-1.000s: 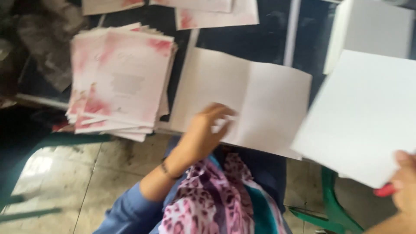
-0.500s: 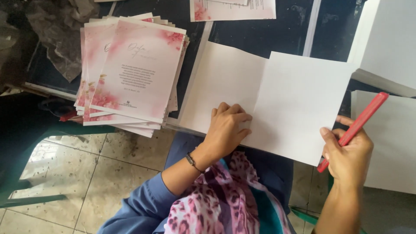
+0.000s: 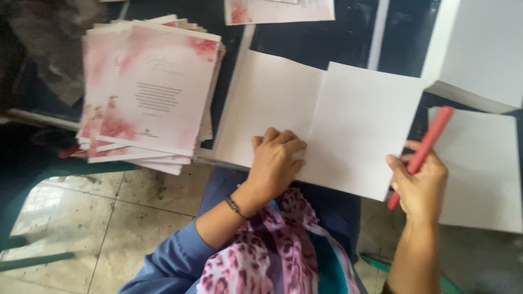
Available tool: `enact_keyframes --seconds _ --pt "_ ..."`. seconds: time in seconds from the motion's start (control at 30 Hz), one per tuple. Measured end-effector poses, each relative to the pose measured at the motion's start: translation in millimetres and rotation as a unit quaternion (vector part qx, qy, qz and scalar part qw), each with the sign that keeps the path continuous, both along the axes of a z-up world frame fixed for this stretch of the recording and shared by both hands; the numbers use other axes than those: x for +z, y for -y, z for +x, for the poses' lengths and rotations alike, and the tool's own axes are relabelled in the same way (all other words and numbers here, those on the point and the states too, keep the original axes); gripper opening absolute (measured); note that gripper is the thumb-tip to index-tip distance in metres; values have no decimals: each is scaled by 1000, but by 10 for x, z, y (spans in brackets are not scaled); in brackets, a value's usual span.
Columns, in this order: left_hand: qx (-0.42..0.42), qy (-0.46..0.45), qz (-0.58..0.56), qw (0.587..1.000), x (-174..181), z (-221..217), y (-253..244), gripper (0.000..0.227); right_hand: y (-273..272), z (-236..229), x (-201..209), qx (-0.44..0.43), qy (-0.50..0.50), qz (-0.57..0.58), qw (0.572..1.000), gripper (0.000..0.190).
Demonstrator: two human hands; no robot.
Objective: The person assembles printed cards by picking up a folded card, opening it, and inserting a separate white sheet of paper inside. They then close the card and place it on a stack, repeating this process for multiple cards.
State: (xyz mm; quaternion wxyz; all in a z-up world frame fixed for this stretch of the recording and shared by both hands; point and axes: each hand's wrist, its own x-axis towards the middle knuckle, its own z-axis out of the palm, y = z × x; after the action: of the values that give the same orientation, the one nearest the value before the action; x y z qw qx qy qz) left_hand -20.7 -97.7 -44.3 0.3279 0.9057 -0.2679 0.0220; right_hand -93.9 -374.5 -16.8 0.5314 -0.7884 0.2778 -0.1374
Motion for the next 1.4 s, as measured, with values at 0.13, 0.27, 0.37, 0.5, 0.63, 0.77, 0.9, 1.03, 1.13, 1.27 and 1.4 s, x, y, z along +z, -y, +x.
enact_keyframes --seconds 0.13,0.27,0.37,0.5,0.63,0.77,0.9,1.03,1.13,1.27,1.4 --pt "-2 -13 24 1000 94 -18 -13 40 430 2 -509 47 31 -157 986 39" --pt "-8 2 69 998 206 -84 -38 27 423 39 -532 57 -2 -212 976 38" --pt "-99 -31 -96 990 321 -271 -135 23 319 50 -425 37 -56 -229 971 33" --pt "-57 -409 -277 867 7 -554 -562 25 349 56 -488 36 -43 -231 971 31" --pt "-8 -523 -503 688 -144 -633 -877 47 477 -123 -477 60 -39 -254 965 31" --pt "20 -462 -653 599 -456 -653 -990 21 356 -205 -125 73 -48 -252 964 26" --pt "-47 -384 -606 695 4 -171 -567 5 213 -84 -429 46 -5 -223 974 32" --pt "-161 -210 -558 786 -122 134 50 45 76 120 -427 58 -4 -241 969 27" --pt "-151 -92 -306 935 -121 15 425 46 -39 21 -51 60 -35 -194 979 17" --pt "-100 16 136 986 176 -76 580 60 51 -189 -189 87 -68 -145 983 40" --pt "-118 22 146 982 199 -122 615 66 209 -232 -221 117 -61 -180 975 44"
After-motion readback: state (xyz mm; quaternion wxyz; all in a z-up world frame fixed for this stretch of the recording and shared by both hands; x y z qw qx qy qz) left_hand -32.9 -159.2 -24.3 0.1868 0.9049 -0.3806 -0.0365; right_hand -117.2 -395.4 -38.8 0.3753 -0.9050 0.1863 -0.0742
